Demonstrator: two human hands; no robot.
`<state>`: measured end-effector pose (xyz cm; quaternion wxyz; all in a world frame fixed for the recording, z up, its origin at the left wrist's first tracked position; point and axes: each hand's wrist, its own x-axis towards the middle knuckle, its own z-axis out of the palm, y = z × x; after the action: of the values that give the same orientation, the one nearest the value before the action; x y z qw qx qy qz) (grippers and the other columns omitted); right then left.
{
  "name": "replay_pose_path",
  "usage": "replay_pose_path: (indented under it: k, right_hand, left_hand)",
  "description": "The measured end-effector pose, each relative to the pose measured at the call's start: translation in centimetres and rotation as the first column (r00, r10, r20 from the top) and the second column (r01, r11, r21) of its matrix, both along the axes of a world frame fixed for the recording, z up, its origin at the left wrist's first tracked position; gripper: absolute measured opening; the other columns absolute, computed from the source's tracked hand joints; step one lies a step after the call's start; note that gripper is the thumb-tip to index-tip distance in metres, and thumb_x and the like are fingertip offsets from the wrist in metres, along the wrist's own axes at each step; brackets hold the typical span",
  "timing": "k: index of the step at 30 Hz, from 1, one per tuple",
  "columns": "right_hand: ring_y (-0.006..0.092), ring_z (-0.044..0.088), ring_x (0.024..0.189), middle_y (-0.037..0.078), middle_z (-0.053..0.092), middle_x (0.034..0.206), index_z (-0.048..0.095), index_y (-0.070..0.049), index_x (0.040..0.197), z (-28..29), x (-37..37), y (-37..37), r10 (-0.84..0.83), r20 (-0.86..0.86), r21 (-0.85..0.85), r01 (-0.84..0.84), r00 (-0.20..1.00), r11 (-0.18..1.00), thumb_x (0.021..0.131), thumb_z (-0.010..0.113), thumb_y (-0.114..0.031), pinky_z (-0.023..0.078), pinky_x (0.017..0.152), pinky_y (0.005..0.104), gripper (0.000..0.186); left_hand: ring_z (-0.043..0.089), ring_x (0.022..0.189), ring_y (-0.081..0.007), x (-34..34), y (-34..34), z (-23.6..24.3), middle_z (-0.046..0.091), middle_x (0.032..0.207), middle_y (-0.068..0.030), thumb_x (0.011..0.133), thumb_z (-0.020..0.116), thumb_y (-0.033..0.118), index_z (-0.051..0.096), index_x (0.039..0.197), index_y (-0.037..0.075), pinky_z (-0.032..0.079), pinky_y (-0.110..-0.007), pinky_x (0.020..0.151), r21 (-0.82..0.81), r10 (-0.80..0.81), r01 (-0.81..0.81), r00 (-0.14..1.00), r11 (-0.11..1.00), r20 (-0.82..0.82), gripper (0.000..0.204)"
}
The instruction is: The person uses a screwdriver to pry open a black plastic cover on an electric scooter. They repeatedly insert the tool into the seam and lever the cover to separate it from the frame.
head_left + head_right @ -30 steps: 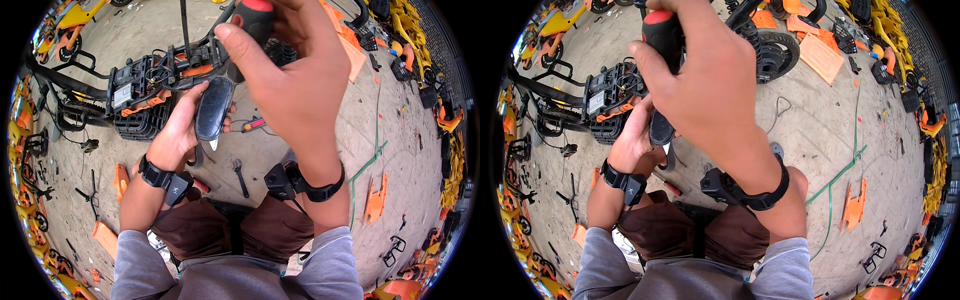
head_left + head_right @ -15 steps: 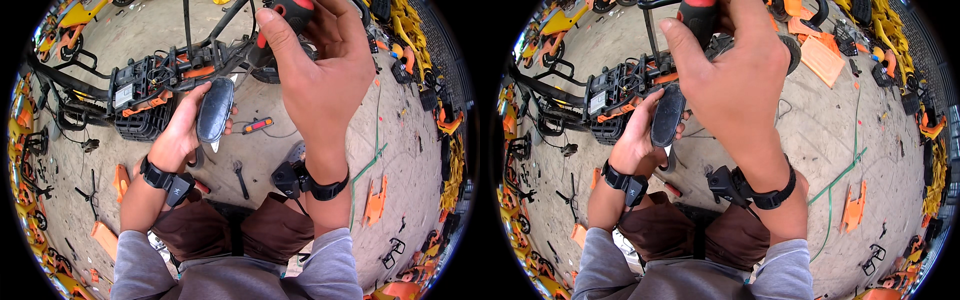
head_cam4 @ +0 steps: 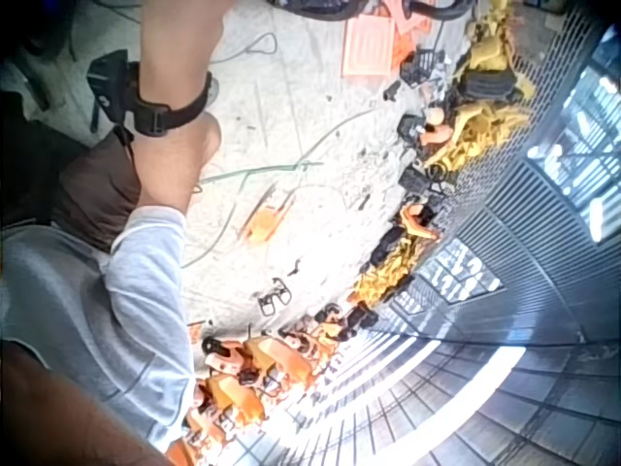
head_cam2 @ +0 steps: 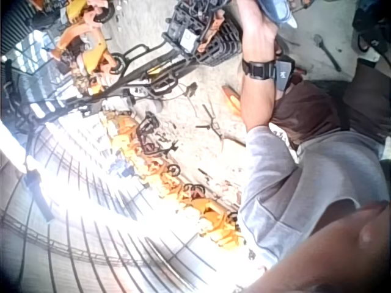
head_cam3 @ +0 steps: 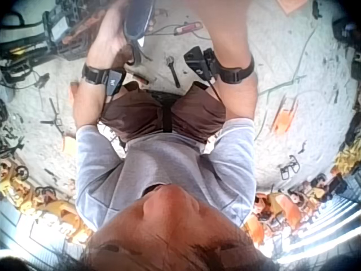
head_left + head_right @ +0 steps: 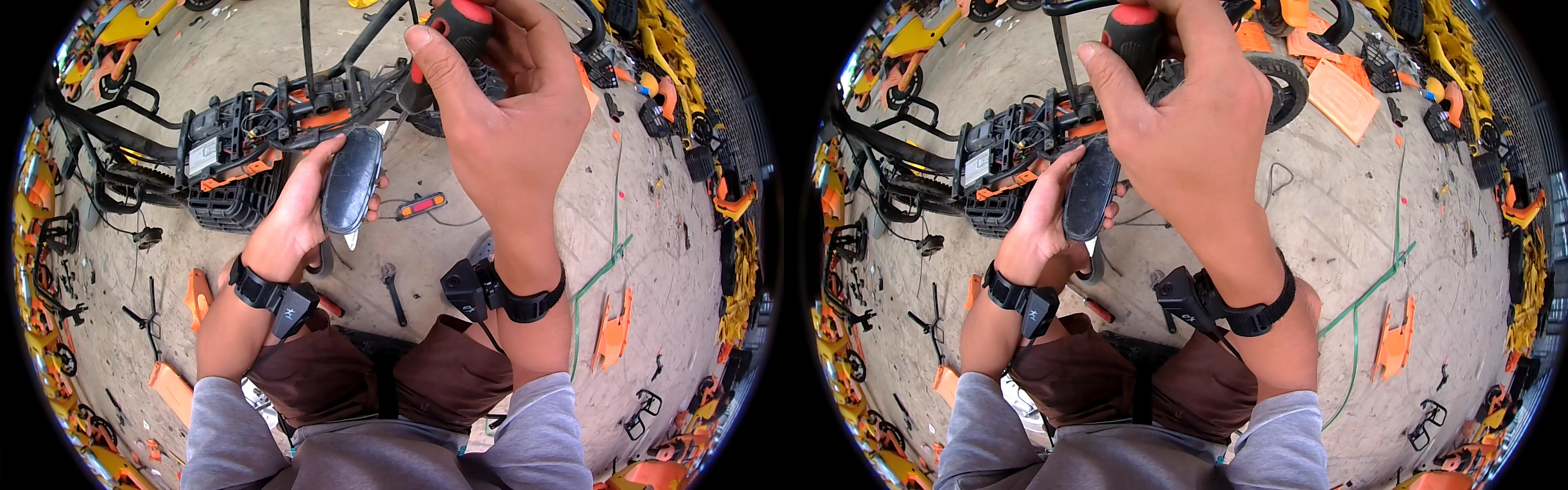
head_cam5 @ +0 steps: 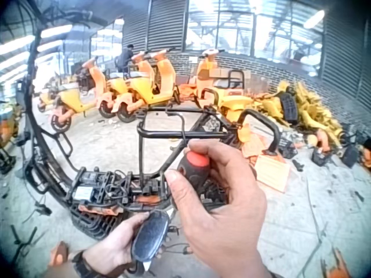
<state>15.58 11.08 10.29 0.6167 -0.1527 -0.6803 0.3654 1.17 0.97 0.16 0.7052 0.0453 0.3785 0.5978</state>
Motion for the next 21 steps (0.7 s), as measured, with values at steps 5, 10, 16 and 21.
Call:
replay_pose_path:
  k: [5,10,16,21]
  right_hand:
    - [0.0141,0.064,0.091,0.010,0.065,0.100,0.060,0.003,0.112,0.0,0.0,-0.1,-0.030,0.030,0.032,0.029,0.999,0.999,0.079,0.078,-0.004,0.052,0.082,0.0258,0.038]
    - [0.0161,0.065,0.089,0.010,0.065,0.099,0.061,0.001,0.110,-0.1,-0.2,-0.5,0.009,0.047,0.103,-0.014,0.999,0.995,0.078,0.077,-0.005,0.052,0.080,0.0267,0.036]
    - [0.0184,0.066,0.086,0.009,0.066,0.097,0.062,-0.001,0.108,-0.7,-0.4,-0.9,0.071,0.081,0.197,-0.085,0.994,0.977,0.077,0.077,-0.005,0.053,0.077,0.0278,0.035]
    - [0.0204,0.066,0.084,0.009,0.067,0.095,0.063,-0.002,0.107,-0.8,-0.7,-0.9,0.084,0.077,0.224,-0.099,0.993,0.969,0.076,0.076,-0.006,0.053,0.074,0.0287,0.034]
  left_hand:
    - [0.064,0.065,-0.0303,-0.2,-0.1,0.0,0.065,0.089,-0.0213,0.103,0.035,0.040,0.054,0.115,0.000,0.057,-0.042,0.059,0.029,-0.026,0.026,1.000,0.999,-0.005,0.046]
    - [0.064,0.065,-0.0305,-0.3,-0.1,0.1,0.065,0.089,-0.0210,0.103,0.034,0.040,0.054,0.114,0.000,0.057,-0.042,0.059,0.015,-0.026,0.026,1.000,1.000,-0.010,0.046]
    - [0.064,0.063,-0.0309,0.0,-0.1,0.1,0.064,0.088,-0.0208,0.103,0.035,0.040,0.054,0.113,0.001,0.057,-0.042,0.058,0.019,0.003,-0.003,1.000,1.000,-0.023,0.045]
    - [0.064,0.062,-0.0312,0.0,-0.1,0.0,0.065,0.088,-0.0208,0.103,0.035,0.040,0.053,0.114,0.001,0.057,-0.042,0.058,0.024,0.011,-0.011,1.000,1.000,-0.026,0.044]
